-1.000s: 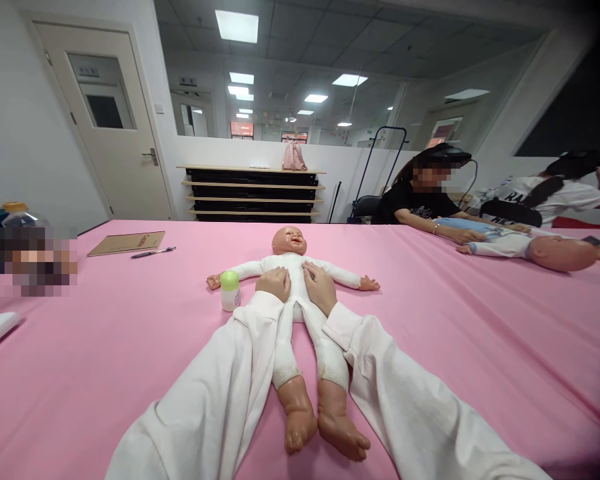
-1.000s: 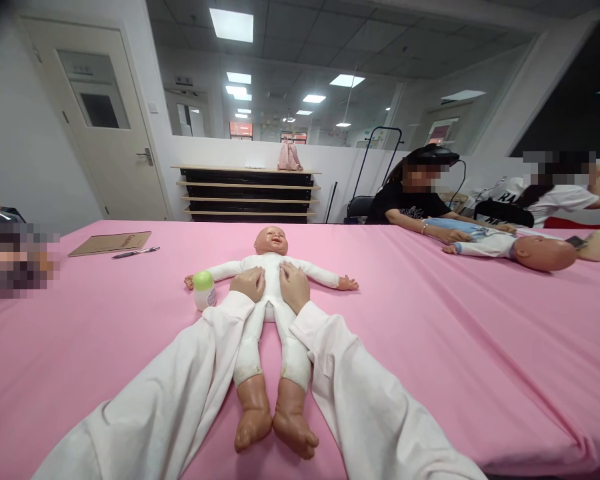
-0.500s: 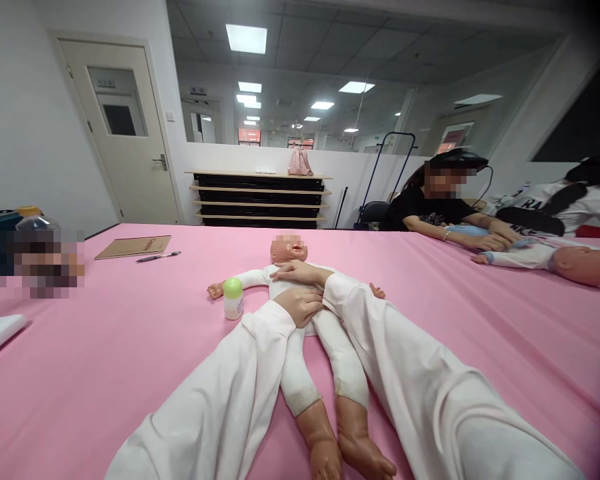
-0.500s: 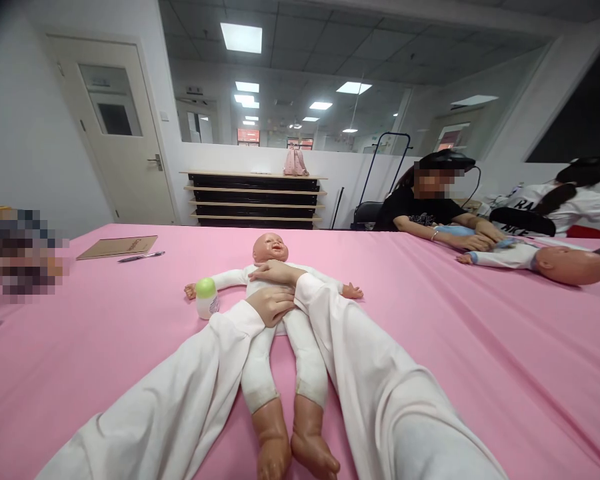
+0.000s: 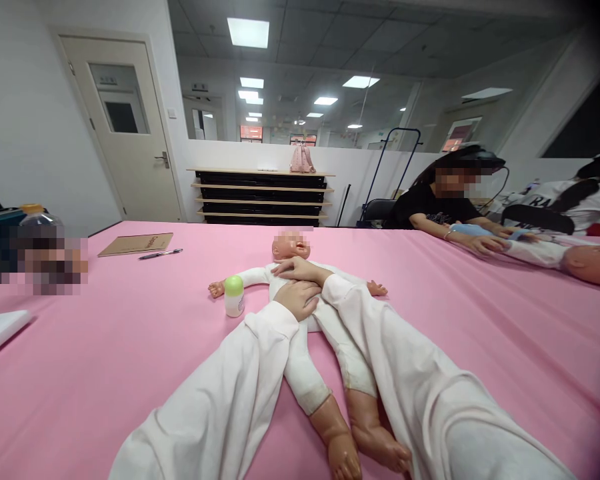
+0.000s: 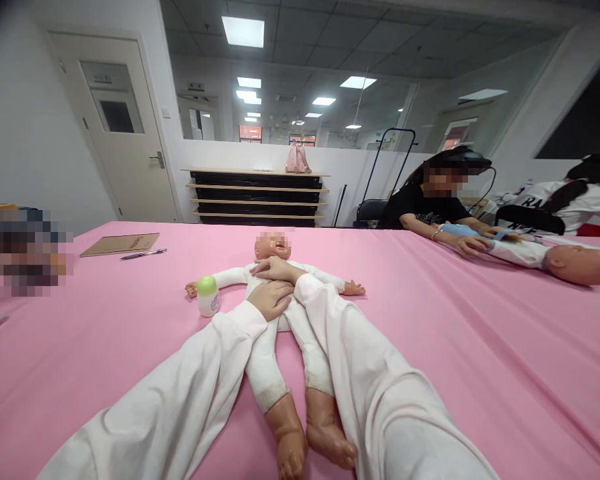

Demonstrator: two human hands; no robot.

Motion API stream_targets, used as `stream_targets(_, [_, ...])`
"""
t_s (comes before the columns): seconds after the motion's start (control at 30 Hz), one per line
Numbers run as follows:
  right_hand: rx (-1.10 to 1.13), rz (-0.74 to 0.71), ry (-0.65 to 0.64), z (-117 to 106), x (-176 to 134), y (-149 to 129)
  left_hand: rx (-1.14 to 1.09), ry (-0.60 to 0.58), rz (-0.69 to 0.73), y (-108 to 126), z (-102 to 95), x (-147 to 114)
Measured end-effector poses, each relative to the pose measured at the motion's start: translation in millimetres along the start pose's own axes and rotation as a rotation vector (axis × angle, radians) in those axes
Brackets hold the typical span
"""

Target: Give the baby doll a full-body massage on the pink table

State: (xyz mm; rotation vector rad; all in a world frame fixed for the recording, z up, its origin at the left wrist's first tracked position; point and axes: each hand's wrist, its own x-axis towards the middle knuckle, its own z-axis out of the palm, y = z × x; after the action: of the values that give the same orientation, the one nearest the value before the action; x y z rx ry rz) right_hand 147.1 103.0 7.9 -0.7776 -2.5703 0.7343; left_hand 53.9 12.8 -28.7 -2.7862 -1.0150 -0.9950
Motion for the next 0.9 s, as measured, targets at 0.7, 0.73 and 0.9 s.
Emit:
stream_targets(0.7, [0.057, -0.023, 0.524, 28.1, -95.0, 4.2, -0.052, 0.499, 0.207, -6.0, 11.8, -11.7])
stream_targets(0.73, [0.062, -0.043, 0.518, 29.2, -97.1, 1.0, -0.033, 0.491, 0.246, -4.7, 11.4, -11.9])
stream_targets(0.9, [0.101, -0.106, 0.386, 22.3, -93.4, -7.4, -0.092, 0.283, 0.335, -1.1, 9.8, -12.8])
